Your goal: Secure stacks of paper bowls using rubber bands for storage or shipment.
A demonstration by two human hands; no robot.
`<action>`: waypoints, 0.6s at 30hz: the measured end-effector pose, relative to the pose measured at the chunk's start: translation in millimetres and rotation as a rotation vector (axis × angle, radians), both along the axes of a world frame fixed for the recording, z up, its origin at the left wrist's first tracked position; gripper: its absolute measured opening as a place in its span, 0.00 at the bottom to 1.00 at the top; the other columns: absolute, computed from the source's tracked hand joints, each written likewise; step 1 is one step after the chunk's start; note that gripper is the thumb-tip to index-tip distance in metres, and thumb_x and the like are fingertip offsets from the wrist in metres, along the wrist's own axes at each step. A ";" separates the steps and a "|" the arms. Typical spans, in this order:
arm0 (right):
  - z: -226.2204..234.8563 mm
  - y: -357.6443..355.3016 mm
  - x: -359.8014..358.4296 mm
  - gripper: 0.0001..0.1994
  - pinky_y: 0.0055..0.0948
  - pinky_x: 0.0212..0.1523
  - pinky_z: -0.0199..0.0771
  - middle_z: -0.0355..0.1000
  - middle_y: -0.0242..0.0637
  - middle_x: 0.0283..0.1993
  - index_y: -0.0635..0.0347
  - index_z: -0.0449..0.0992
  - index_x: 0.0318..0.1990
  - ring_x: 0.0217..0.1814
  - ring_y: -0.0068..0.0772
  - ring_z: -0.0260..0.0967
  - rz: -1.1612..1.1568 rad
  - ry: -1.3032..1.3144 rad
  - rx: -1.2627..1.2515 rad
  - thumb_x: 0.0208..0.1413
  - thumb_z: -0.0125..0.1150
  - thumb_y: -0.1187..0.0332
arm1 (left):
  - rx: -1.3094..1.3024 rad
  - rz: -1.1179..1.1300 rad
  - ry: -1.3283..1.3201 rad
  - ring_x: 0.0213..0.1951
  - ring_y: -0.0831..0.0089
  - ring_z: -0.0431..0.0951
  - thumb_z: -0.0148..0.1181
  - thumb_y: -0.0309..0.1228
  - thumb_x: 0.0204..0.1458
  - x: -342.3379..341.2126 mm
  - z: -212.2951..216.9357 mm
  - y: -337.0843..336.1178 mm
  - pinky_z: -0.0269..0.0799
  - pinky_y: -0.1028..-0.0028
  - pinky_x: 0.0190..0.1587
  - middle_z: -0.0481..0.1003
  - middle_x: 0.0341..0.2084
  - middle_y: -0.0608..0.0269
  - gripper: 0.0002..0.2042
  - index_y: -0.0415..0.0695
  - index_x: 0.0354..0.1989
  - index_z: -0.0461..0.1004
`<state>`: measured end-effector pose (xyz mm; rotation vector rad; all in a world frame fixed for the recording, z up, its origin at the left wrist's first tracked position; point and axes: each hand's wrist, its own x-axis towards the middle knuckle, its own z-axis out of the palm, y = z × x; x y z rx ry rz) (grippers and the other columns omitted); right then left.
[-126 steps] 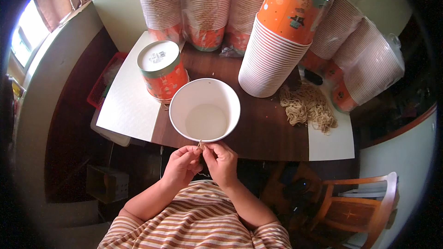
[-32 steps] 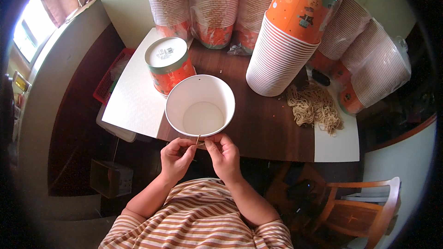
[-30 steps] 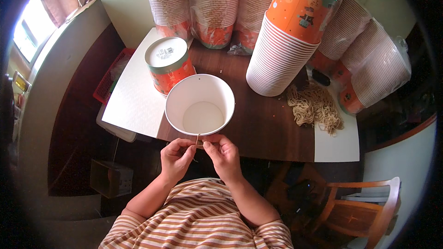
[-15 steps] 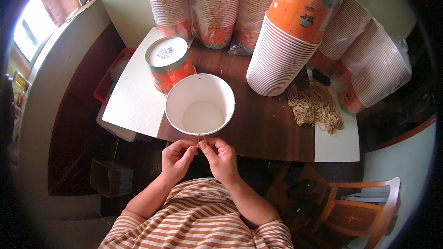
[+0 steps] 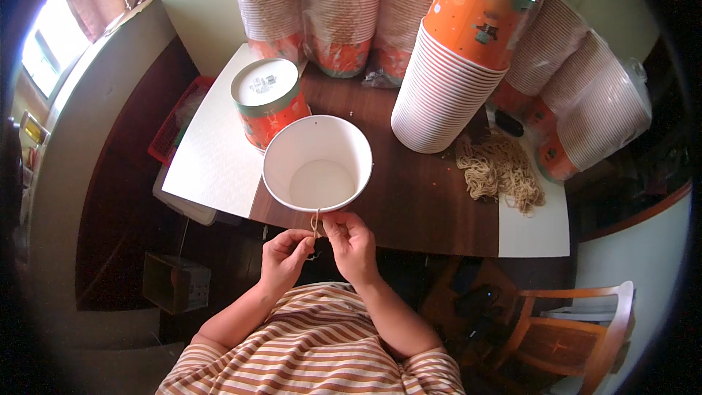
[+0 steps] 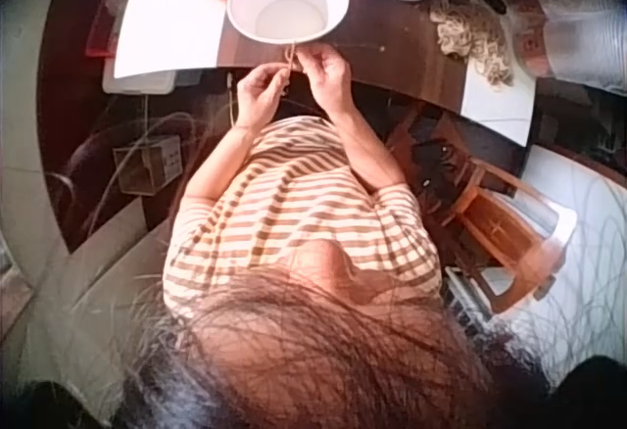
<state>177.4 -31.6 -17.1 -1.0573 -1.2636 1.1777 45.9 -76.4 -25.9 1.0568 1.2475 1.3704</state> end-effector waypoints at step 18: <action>-11.2 -11.4 -5.8 0.06 0.17 0.32 0.67 0.74 0.27 0.30 0.65 0.78 0.35 0.31 0.13 0.66 0.119 0.211 -0.193 0.55 0.62 0.71 | -0.113 -0.038 -0.157 0.24 0.87 0.67 0.59 0.27 0.55 3.8 -22.3 -3.7 0.62 0.85 0.27 0.73 0.22 0.71 0.06 0.36 0.32 0.76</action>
